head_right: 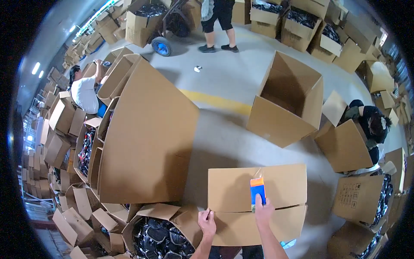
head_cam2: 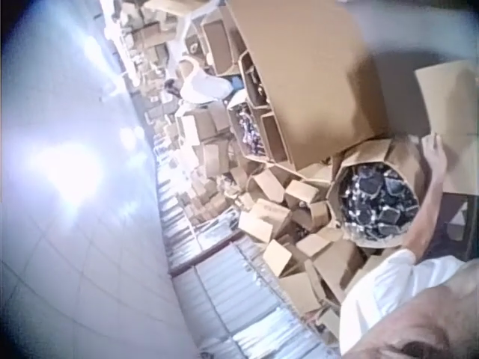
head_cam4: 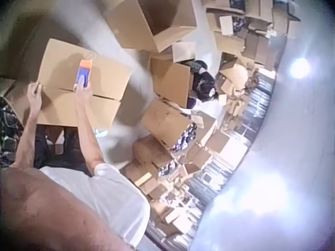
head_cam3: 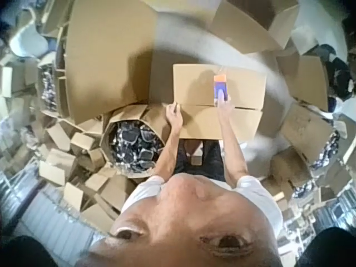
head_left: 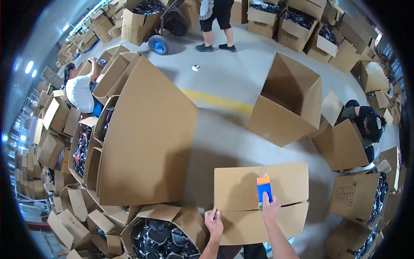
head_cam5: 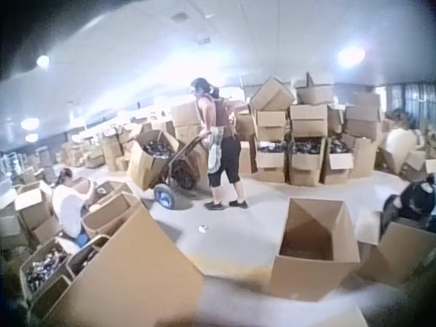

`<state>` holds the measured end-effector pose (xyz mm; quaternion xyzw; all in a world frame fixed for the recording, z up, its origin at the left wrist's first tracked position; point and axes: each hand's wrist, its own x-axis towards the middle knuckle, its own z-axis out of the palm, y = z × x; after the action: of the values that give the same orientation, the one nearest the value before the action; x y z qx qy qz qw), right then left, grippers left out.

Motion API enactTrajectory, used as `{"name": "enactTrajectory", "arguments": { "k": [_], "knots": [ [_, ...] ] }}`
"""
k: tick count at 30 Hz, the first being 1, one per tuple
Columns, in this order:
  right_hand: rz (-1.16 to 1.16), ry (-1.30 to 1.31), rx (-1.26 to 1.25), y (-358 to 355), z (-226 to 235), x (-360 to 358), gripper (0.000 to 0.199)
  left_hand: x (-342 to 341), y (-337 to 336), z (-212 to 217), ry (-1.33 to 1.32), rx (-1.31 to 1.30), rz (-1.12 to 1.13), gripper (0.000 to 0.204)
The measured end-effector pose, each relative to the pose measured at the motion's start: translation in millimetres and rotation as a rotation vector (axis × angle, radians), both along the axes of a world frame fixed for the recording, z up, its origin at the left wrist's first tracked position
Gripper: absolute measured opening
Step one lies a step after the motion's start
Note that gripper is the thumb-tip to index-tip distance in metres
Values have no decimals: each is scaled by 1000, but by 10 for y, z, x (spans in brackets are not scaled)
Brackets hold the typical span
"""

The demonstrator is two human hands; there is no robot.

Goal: The person seals cardboard boxes shut using a tape dispenser.

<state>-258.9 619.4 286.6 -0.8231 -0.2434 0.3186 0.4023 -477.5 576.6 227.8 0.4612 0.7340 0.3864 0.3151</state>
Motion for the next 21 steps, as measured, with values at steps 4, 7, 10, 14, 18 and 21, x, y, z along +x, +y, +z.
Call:
{"name": "enactTrajectory", "arguments": {
  "k": [4,7,10,14,18,21],
  "knots": [
    [-66,4,110,-54,-72,-82,38,31,20,-86,-52,30,149,12],
    [-35,-43,114,-103,-284,60,38,47,83,-155,-43,73,103,13],
    [-28,38,116,-146,-365,64,42,-35,69,-171,-21,60,74,18],
    [-23,106,18,-103,-223,165,37,-36,189,-162,-38,-9,-95,29],
    [-27,344,-31,172,178,125,33,-115,284,-366,74,-21,-163,36],
    [-100,236,-217,-350,252,103,30,5,358,-143,29,-131,-268,32]
  ]
}}
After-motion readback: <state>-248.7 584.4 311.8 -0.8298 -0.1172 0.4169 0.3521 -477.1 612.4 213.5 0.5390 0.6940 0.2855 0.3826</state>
